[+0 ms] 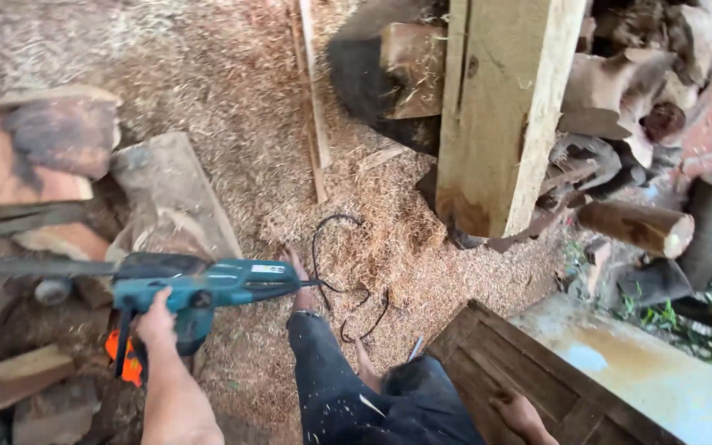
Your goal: The person uses a chainsaw to cut a large wooden beam and then manually repositions the beam to continue cutting.
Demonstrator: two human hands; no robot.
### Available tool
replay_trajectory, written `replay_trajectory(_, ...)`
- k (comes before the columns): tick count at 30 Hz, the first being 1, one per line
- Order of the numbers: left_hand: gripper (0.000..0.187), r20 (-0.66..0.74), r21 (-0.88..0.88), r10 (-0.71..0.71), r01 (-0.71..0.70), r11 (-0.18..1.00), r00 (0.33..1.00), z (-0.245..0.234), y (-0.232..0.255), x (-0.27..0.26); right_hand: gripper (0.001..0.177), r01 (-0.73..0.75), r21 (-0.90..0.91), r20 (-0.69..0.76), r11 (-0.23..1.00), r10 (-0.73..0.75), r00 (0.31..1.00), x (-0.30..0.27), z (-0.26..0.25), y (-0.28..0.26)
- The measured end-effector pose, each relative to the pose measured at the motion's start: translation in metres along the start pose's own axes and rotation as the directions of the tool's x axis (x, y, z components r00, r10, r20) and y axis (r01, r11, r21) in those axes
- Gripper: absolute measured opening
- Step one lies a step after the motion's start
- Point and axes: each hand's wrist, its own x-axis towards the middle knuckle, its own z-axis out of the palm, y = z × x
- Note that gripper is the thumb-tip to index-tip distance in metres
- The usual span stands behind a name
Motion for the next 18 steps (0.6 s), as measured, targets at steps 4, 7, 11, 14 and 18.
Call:
replay_trajectory(4,0.066,0.005,-0.678,-0.267,0.2,0.707,0.964,-0.018,0.015,0.003,0.047,-0.204,0.377,0.123,0.903,0.17,0.978,-0.017,0.002,0.01)
replay_trajectory(7,0.091,-0.028,-0.464,-0.226,0.188,0.865,0.974,-0.039,0.032,0.001,0.035,-0.129,0.433,0.01,0.892,0.138,0.99,-0.02,0.001,-0.003)
replay_trajectory(11,0.08,-0.053,-0.423,-0.172,0.134,0.896,0.984,-0.029,0.023,0.024,0.04,-0.082,0.432,-0.002,0.898,0.091,0.996,-0.049,-0.036,-0.07)
replay_trajectory(14,0.088,-0.156,-0.361,-0.072,0.01,0.933,0.985,-0.021,0.025,0.014,0.038,-0.054,0.386,-0.02,0.921,0.067,0.998,-0.054,-0.06,-0.109)
replay_trajectory(18,0.065,-0.258,-0.493,-0.112,-0.031,0.87,0.96,-0.02,0.055,-0.063,0.046,0.148,0.212,-0.218,0.966,-0.101,0.971,-0.048,-0.076,-0.129)
